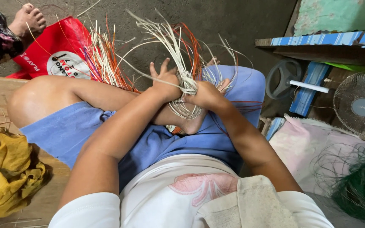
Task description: The person weaves together thin strands of material by hand, interlacing them while sitting on the floor.
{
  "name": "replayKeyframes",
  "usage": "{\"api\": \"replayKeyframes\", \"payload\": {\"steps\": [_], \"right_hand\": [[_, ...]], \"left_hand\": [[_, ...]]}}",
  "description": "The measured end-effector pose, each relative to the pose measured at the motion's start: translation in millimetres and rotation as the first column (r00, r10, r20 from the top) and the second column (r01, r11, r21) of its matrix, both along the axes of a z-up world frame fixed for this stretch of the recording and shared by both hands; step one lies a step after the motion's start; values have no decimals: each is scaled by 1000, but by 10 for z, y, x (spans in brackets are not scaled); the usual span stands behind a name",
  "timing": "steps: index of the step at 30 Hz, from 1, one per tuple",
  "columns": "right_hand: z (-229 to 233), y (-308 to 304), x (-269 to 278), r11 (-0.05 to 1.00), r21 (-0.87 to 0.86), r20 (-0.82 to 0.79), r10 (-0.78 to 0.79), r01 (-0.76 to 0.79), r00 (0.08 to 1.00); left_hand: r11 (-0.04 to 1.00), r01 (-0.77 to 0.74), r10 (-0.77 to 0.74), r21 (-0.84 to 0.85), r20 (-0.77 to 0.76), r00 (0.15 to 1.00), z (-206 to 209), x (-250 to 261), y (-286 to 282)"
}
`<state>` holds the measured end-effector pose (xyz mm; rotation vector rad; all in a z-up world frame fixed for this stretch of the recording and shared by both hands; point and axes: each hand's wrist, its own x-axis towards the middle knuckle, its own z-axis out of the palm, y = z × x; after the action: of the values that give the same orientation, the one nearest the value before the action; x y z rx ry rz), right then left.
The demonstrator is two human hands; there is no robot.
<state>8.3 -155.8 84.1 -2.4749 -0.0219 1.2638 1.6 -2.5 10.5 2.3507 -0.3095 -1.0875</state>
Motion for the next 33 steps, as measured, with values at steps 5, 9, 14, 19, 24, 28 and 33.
{"api": "replayKeyframes", "payload": {"steps": [5,9,14,19,24,28,33], "right_hand": [[512,67,72,936,232,184,-308,264,933],[25,-14,82,999,-26,5,18,-17,1000],[-113,34,86,966,-131,-34,221,-223,975],[-262,-74,157,964,-86,99,260,-252,961],[-614,-230,228,839,-205,599,515,-504,614],[-624,-344,505,918,-211,743,373,-335,556],[-78,-3,419,968,-152,135,222,-201,966]], "left_hand": [[995,82,-83,57,-1,997,261,40,-46],[993,101,-104,66,43,994,208,-28,-22],[996,21,-3,-88,195,981,-231,-133,-119],[973,-87,98,-212,40,994,-530,-60,-209],[960,-151,150,-235,-21,988,-458,-38,-105],[941,-222,206,-254,-91,974,-392,-9,-77],[918,-287,253,-273,-152,955,-260,5,-31]]}}
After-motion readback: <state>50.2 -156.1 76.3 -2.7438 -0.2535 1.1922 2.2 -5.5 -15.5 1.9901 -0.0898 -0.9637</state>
